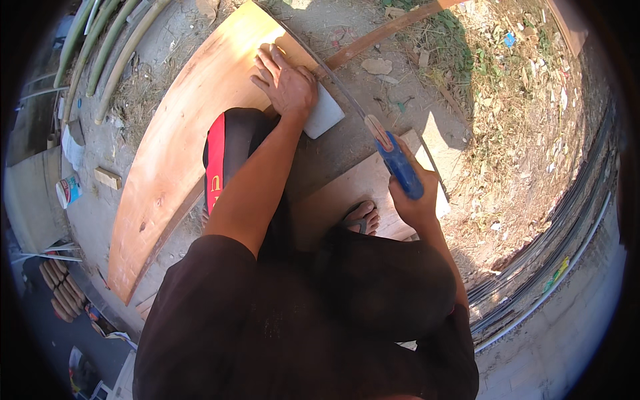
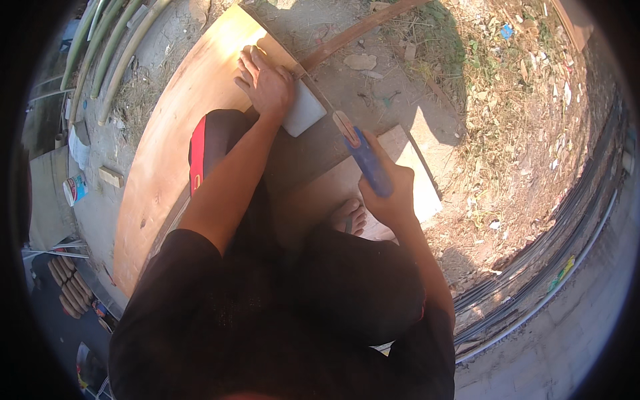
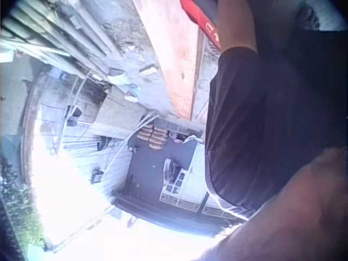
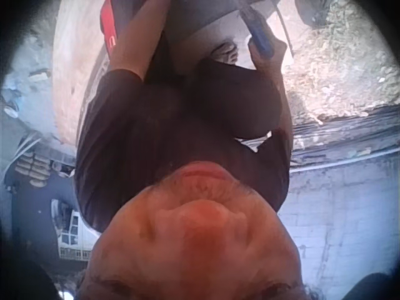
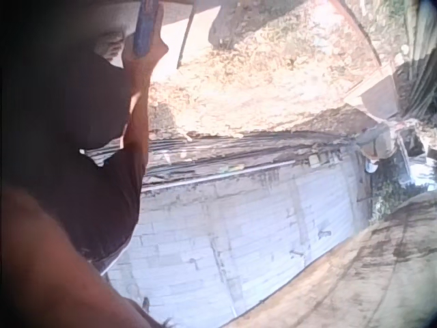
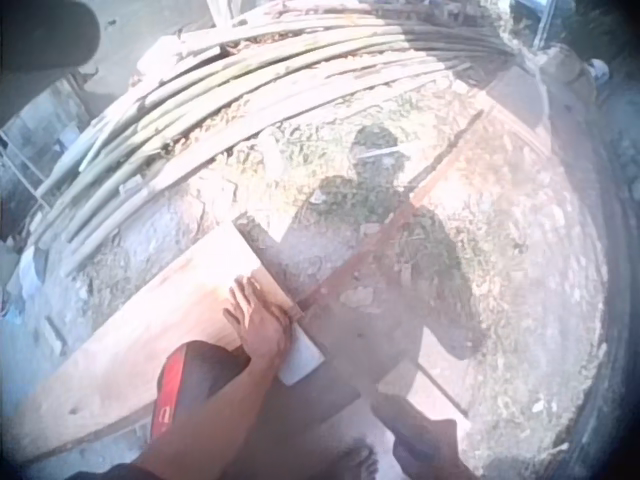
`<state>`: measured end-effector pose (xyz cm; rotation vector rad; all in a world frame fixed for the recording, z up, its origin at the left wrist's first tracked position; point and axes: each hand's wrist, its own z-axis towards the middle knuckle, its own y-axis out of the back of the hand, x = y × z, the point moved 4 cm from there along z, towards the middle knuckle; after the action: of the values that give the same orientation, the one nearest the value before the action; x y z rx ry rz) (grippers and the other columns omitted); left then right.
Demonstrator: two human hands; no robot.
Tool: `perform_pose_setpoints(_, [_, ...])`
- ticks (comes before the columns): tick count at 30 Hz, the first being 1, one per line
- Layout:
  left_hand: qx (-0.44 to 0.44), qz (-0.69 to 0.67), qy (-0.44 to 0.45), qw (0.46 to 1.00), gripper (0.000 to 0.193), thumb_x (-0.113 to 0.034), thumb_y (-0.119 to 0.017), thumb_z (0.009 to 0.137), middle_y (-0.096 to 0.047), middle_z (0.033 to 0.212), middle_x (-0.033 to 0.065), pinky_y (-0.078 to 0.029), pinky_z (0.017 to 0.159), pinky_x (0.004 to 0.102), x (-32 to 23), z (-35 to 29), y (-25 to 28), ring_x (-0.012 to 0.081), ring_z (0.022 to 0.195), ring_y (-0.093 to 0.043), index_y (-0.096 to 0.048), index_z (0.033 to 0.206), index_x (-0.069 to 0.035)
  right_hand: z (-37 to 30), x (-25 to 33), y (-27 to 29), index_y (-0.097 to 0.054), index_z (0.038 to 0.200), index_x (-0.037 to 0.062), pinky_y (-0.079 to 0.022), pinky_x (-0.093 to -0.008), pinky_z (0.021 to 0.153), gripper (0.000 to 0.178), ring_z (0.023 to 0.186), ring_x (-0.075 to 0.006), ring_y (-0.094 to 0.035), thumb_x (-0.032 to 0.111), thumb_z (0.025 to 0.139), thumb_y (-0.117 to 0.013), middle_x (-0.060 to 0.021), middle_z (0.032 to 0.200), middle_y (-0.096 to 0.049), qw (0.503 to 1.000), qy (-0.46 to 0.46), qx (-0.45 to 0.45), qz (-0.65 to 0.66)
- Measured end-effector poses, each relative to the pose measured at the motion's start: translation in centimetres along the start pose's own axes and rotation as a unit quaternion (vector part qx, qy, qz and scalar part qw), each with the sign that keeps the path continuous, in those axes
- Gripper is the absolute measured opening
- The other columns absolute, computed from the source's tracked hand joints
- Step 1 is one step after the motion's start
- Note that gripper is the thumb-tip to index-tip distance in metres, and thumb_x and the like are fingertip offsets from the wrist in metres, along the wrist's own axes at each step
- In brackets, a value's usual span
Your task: The person saws a small piece of wood using a hand saw, then picks up a long wooden strip, places it across two boards, and uses the hand saw to cut a notch into it.
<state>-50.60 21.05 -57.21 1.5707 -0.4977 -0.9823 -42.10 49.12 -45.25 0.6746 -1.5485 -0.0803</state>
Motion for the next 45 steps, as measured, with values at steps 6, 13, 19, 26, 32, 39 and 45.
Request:
perform_pose_setpoints(6, [-0.009, 0.029, -0.024, 0.999, 0.079, -0.028, -0.056, 0.091, -0.018, 0.164, 0.0262, -0.01, 0.122, 0.0626, 0.2, -0.5, -1.0, 0.0396, 0.154, -0.014, -0.023, 0.157, -0.002, -0.1, -1.7, -0.7, -0.059, 0.139, 0.0079, -0.055, -0.0354, 0.066, 0.062, 0.069, -0.0298, -0.071, 0.003, 0.077, -0.061, -0.0192, 0.092, -0.072, 1.0, 0.02, -0.007, -0.002])
perform_pose_setpoints(13, [-0.028, 0.036, -0.038, 0.998, 0.077, -0.026, -0.053, 0.091, -0.02, 0.163, 0.026, -0.011, 0.12, 0.0646, 0.9, 0.1, -1.1, 0.0408, 0.153, -0.017, -0.021, 0.157, -0.002, -0.7, -1.8, -0.2, -0.057, 0.142, 0.0083, -0.055, -0.0338, 0.07, 0.066, 0.075, -0.0313, -0.073, 0.005, 0.077, -0.063, -0.0177, 0.086, -0.073, 0.996, -0.074, 0.032, 0.046])
perform_pose_setpoints(19, [-0.015, 0.035, -0.049, 0.998, 0.074, -0.025, -0.05, 0.093, -0.023, 0.162, 0.0262, -0.012, 0.119, 0.065, 0.1, -0.6, -1.0, 0.0401, 0.153, -0.016, -0.022, 0.156, -0.001, 0.1, -2.6, -0.8, -0.057, 0.142, 0.0109, -0.054, -0.0336, 0.067, 0.065, 0.068, -0.0317, -0.07, 0.004, 0.077, -0.063, -0.0149, 0.081, -0.071, 0.995, -0.074, 0.023, 0.065])
perform_pose_setpoints(26, [-0.043, 0.01, -0.055, 0.998, 0.074, -0.025, -0.052, 0.092, -0.026, 0.16, 0.0273, -0.015, 0.117, 0.0642, 0.0, 0.5, -0.7, 0.0407, 0.152, -0.018, -0.024, 0.154, 0.004, -1.8, -2.5, 0.3, -0.056, 0.142, 0.0094, -0.055, -0.0342, 0.067, 0.068, 0.072, -0.0326, -0.072, 0.003, 0.075, -0.062, -0.0177, 0.089, -0.071, 0.999, -0.008, -0.012, 0.052])
perform_pose_setpoints(32, [-0.042, 0.038, -0.063, 0.996, 0.074, -0.025, -0.053, 0.091, -0.027, 0.159, 0.0278, -0.016, 0.117, 0.0655, -0.5, -0.3, -0.9, 0.0425, 0.151, -0.02, -0.025, 0.154, 0.002, -0.3, -2.9, -0.1, -0.058, 0.14, 0.0088, -0.056, -0.0343, 0.068, 0.064, 0.074, -0.0307, -0.074, 0.002, 0.076, -0.062, -0.016, 0.088, -0.073, 0.999, -0.006, -0.031, 0.018])
perform_pose_setpoints(39, [-0.067, 0.004, -0.051, 0.996, 0.074, -0.026, -0.053, 0.092, -0.027, 0.16, 0.0278, -0.016, 0.117, 0.0655, 1.7, 0.8, -1.2, 0.0419, 0.152, -0.021, -0.026, 0.154, 0.002, -1.7, -2.7, -0.3, -0.057, 0.14, 0.0062, -0.057, -0.0345, 0.071, 0.065, 0.073, -0.0287, -0.074, 0.005, 0.076, -0.066, -0.016, 0.087, -0.073, 0.999, 0.001, 0.003, 0.054])
perform_pose_setpoints(45, [-0.035, 0.055, -0.047, 0.997, 0.072, -0.024, -0.052, 0.092, -0.027, 0.161, 0.0249, -0.017, 0.118, 0.0639, 0.5, 0.2, -1.5, 0.0407, 0.152, -0.02, -0.027, 0.154, 0.001, -2.2, -2.8, -1.1, -0.054, 0.143, 0.0079, -0.058, -0.0333, 0.072, 0.068, 0.076, -0.024, -0.075, 0.004, 0.077, -0.064, -0.0154, 0.086, -0.073, 0.989, -0.139, 0.051, -0.001])
